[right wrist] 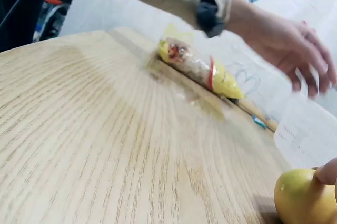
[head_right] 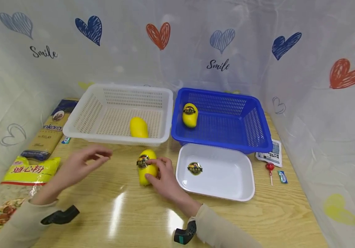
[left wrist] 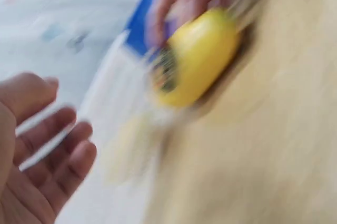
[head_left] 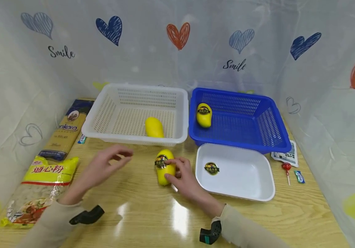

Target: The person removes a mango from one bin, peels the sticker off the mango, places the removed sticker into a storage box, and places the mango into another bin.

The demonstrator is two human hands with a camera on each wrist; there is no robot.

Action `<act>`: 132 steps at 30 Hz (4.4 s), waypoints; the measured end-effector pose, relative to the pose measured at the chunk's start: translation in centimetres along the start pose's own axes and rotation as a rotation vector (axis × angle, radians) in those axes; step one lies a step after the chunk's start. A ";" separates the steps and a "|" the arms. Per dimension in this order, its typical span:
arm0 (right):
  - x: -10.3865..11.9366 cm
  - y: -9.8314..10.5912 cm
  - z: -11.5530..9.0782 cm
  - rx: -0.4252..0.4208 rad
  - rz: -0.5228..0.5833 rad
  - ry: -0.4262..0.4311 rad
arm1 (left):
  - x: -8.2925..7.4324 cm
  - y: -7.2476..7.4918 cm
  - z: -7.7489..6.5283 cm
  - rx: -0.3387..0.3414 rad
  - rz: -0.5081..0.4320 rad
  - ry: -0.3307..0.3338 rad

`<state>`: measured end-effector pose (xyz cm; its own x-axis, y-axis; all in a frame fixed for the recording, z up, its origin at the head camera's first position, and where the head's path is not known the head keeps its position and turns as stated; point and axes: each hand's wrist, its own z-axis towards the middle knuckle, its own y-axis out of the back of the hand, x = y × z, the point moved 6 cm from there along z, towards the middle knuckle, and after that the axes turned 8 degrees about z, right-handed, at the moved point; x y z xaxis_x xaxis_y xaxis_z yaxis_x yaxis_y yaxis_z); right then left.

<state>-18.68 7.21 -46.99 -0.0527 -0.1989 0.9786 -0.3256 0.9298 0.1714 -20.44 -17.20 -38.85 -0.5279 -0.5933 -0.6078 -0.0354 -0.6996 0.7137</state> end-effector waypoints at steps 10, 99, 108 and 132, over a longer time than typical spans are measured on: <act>-0.4 0.2 0.4 -0.024 0.003 0.062 | 0.7 -11.3 0.3 0.227 -0.402 0.187; -3.5 21.0 -2.5 -0.003 -0.303 -0.205 | -0.7 -10.6 1.3 0.269 -0.196 0.403; -3.4 20.5 -2.0 0.001 -0.529 -0.127 | -0.7 -10.5 1.3 0.267 -0.198 0.399; -0.2 18.0 -2.2 0.196 -0.646 0.001 | -0.8 -10.6 1.1 0.259 -0.243 0.367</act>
<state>-22.50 24.67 -43.80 0.2104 -0.6957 0.6869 -0.4569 0.5512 0.6982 -20.60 -8.88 -45.56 -0.1469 -0.5592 -0.8159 -0.3542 -0.7404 0.5712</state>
